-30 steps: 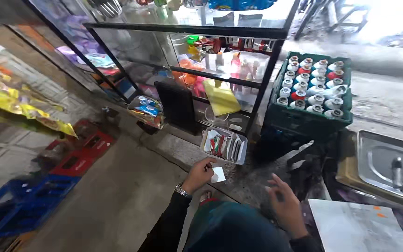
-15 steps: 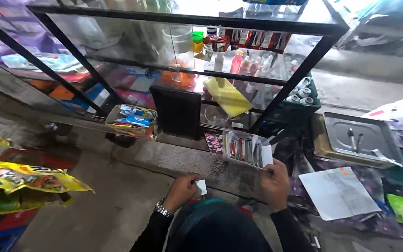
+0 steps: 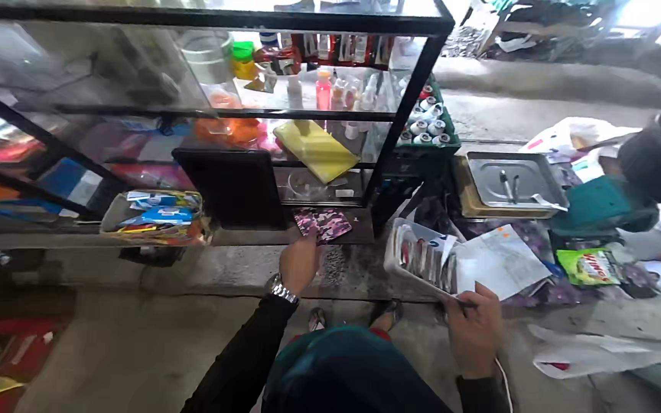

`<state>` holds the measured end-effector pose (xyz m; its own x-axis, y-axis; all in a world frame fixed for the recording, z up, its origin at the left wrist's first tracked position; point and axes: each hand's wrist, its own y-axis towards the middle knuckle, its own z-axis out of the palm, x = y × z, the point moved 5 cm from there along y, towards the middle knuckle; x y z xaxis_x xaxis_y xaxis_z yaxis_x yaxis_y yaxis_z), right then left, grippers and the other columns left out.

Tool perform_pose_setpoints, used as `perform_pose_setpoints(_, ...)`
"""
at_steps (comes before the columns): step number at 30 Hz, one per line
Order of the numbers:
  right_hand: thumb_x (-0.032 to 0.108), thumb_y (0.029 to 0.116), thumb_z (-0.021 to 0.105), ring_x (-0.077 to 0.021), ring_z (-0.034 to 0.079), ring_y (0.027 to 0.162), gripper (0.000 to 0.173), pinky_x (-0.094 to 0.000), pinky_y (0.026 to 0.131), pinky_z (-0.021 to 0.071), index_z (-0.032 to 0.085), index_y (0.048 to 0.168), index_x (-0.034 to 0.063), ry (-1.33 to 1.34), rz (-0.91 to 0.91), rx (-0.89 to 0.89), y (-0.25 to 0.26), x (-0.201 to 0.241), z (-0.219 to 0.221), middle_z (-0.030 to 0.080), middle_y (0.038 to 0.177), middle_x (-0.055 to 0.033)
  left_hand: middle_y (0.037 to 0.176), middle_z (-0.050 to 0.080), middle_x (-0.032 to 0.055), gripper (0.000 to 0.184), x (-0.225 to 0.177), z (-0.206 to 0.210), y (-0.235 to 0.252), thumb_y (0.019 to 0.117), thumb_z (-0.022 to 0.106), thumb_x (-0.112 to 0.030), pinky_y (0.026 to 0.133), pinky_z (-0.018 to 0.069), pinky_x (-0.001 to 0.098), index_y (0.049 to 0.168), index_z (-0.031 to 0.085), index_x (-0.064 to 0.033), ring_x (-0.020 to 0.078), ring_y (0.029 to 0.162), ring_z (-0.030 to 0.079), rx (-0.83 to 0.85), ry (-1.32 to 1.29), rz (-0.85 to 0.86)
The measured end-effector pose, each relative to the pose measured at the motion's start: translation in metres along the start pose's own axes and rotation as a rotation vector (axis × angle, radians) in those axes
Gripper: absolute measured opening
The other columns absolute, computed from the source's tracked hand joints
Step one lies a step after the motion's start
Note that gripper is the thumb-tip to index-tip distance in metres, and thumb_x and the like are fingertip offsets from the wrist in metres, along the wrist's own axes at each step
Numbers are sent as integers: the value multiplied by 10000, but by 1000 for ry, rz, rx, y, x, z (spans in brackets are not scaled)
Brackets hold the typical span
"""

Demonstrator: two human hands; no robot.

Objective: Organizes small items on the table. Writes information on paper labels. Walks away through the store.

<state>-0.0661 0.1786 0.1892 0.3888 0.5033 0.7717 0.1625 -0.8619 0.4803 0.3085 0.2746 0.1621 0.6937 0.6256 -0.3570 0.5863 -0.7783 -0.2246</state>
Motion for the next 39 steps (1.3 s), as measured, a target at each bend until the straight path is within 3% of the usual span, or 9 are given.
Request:
perform_pose_setpoints(6, 183, 810, 861, -189, 657, 1094, 233, -307, 873, 612, 690, 912, 62, 97, -37, 120, 9, 10, 38, 629, 1237, -141, 1088, 710, 221, 402, -4, 4, 0, 1028, 536, -251, 736, 579, 604, 1409, 589, -133, 428, 905, 716, -31, 238, -11)
perform_pose_setpoints(9, 185, 811, 875, -182, 670, 1053, 235, -314, 846, 623, 697, 908, 64, 112, -40, 166, 22, 8, 66, 642, 1204, -128, 1084, 722, 168, 350, 10, 8, -11, 1043, 508, -241, 726, 583, 582, 1360, 629, -156, 386, 902, 723, -79, 259, 95)
perform_pose_setpoints(14, 257, 842, 857, -171, 671, 1027, 260, -304, 834, 621, 699, 928, 70, 60, -16, 221, 40, -1, 101, 622, 1220, -136, 993, 731, 97, 320, 45, 11, -47, 1053, 503, -246, 690, 606, 495, 1274, 729, -193, 269, 810, 727, -339, 16, 252)
perform_pose_setpoints(16, 262, 849, 850, -173, 668, 1042, 264, -307, 847, 622, 702, 943, 64, 62, -12, 257, 42, -4, 115, 605, 1249, -148, 906, 705, 93, 324, 58, 16, -59, 1037, 531, -227, 665, 596, 446, 1285, 728, -163, 229, 739, 690, -460, -133, 234)
perform_pose_setpoints(22, 292, 862, 838, -156, 663, 1027, 266, -289, 835, 618, 707, 938, 73, 84, -55, 287, 38, 6, 144, 593, 1263, -138, 922, 724, 79, 281, 70, 32, -69, 1020, 587, -192, 721, 595, 321, 1232, 748, -103, 139, 776, 684, -716, -392, 139)
perform_pose_setpoints(26, 236, 852, 844, -156, 675, 982, 231, -285, 798, 627, 701, 911, 65, 149, -70, 160, 34, 12, 136, 616, 1218, -133, 874, 703, 61, 287, 68, 34, -69, 1008, 593, -184, 679, 586, 313, 1240, 749, -115, 130, 729, 662, -715, -361, 173)
perform_pose_setpoints(30, 212, 838, 856, -185, 667, 1018, 251, -299, 817, 623, 692, 923, 43, 172, -103, 98, 37, 32, 119, 607, 1221, -160, 852, 693, 85, 299, 68, 33, -67, 1005, 592, -204, 650, 596, 389, 1256, 745, -148, 190, 700, 673, -642, -245, 277)
perform_pose_setpoints(36, 262, 866, 832, -179, 694, 963, 265, -356, 791, 646, 700, 977, 60, 177, -63, 344, 48, 65, 174, 622, 1236, -125, 818, 682, 85, 283, 70, 28, -61, 1021, 573, -224, 614, 581, 404, 1229, 760, -181, 209, 675, 666, -621, -145, 370)
perform_pose_setpoints(39, 288, 886, 812, -189, 693, 1009, 378, -397, 840, 636, 686, 1190, 101, 188, 62, 500, 48, 69, 215, 594, 1337, -112, 860, 703, 76, 275, 69, 23, -58, 1020, 577, -226, 655, 595, 379, 1208, 762, -148, 183, 711, 679, -603, -202, 363)
